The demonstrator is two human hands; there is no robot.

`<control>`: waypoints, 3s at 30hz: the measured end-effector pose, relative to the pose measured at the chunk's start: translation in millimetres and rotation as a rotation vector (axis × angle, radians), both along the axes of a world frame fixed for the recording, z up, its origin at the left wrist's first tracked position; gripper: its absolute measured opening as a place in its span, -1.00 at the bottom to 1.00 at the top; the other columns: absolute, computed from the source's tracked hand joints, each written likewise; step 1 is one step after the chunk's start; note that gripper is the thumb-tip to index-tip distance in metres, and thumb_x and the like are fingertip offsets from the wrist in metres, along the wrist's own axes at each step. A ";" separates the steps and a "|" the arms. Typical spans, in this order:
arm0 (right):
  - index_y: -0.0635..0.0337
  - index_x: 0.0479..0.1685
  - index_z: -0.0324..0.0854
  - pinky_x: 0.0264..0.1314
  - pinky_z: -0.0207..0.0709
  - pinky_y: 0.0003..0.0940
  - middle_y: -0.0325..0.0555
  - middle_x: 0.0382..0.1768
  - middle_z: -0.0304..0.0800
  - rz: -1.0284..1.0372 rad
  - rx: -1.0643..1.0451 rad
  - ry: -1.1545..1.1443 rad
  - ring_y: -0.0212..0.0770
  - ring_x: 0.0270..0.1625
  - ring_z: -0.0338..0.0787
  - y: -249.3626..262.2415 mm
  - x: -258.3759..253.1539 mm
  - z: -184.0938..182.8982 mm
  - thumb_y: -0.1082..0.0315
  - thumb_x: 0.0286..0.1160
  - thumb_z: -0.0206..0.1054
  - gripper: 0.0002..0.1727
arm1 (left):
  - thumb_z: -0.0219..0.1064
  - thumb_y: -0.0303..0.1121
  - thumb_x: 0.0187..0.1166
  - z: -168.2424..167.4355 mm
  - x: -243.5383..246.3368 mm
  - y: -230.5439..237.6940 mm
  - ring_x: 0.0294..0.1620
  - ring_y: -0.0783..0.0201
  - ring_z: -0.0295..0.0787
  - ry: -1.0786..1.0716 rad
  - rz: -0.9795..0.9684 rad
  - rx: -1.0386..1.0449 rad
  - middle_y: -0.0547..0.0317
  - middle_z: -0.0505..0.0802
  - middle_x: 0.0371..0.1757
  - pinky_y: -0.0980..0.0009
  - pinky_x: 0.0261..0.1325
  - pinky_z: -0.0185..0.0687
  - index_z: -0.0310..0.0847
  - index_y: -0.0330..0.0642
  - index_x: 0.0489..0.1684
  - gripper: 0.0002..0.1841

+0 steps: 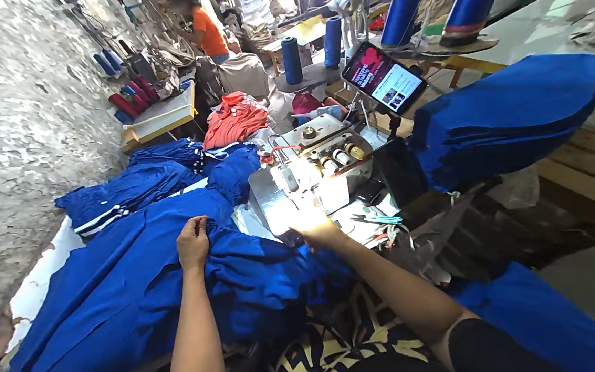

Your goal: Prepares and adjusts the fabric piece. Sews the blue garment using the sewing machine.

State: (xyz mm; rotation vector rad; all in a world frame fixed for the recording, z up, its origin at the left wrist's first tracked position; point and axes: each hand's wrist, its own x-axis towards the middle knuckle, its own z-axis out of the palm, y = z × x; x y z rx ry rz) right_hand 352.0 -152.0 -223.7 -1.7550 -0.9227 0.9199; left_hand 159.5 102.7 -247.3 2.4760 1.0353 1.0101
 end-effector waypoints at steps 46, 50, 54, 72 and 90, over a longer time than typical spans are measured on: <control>0.39 -0.40 0.75 -0.23 0.59 0.17 0.21 -0.44 0.79 -0.169 0.154 -0.850 0.24 -0.24 0.85 -8.9 -3.0 -21.4 0.24 0.60 0.17 -0.61 | 0.13 -0.38 0.79 -1.1 -0.6 2.3 0.06 -0.14 0.84 0.017 0.011 0.008 -0.31 0.87 -0.01 -0.11 0.27 0.59 0.75 -0.44 0.11 -0.69; 0.26 -0.80 0.56 -0.60 0.31 -0.17 -0.09 -0.81 0.47 -0.320 0.500 -0.819 -0.13 -0.69 0.52 -5.9 -2.6 -43.8 0.28 0.38 0.29 -0.62 | 0.13 -0.38 0.79 -2.0 -0.9 2.8 0.02 -0.12 0.83 0.024 0.004 0.001 -0.29 0.87 -0.04 -0.10 0.23 0.59 0.75 -0.43 0.10 -0.69; 0.25 -0.78 0.56 -0.61 0.29 -0.32 -0.13 -0.80 0.46 -0.239 0.745 -0.755 -0.27 -0.70 0.45 2.3 -0.3 -54.8 0.33 0.37 0.30 -0.66 | 0.14 -0.36 0.79 -3.0 -0.6 4.1 -0.01 -0.08 0.82 0.013 -0.002 0.015 -0.28 0.87 -0.05 -0.05 0.21 0.61 0.75 -0.44 0.10 -0.68; 0.28 -0.78 0.56 -0.60 0.16 -0.54 -0.20 -0.81 0.40 -0.220 0.960 -0.577 -0.46 -0.70 0.33 36.1 -3.7 -49.6 0.40 0.31 0.31 -0.70 | 0.12 -0.38 0.79 -3.4 0.4 3.8 -0.04 -0.02 0.82 0.023 -0.024 0.052 -0.29 0.87 -0.07 0.06 0.18 0.61 0.74 -0.49 0.06 -0.68; 0.30 -0.75 0.59 -0.61 0.14 -0.65 -0.28 -0.82 0.41 -0.329 0.950 -0.382 -0.59 -0.71 0.31 42.1 -18.9 -41.7 0.43 0.29 0.29 -0.73 | 0.12 -0.37 0.79 -1.8 0.8 3.5 -0.06 -0.03 0.82 0.033 -0.018 0.050 -0.31 0.87 -0.08 0.05 0.17 0.62 0.74 -0.50 0.06 -0.66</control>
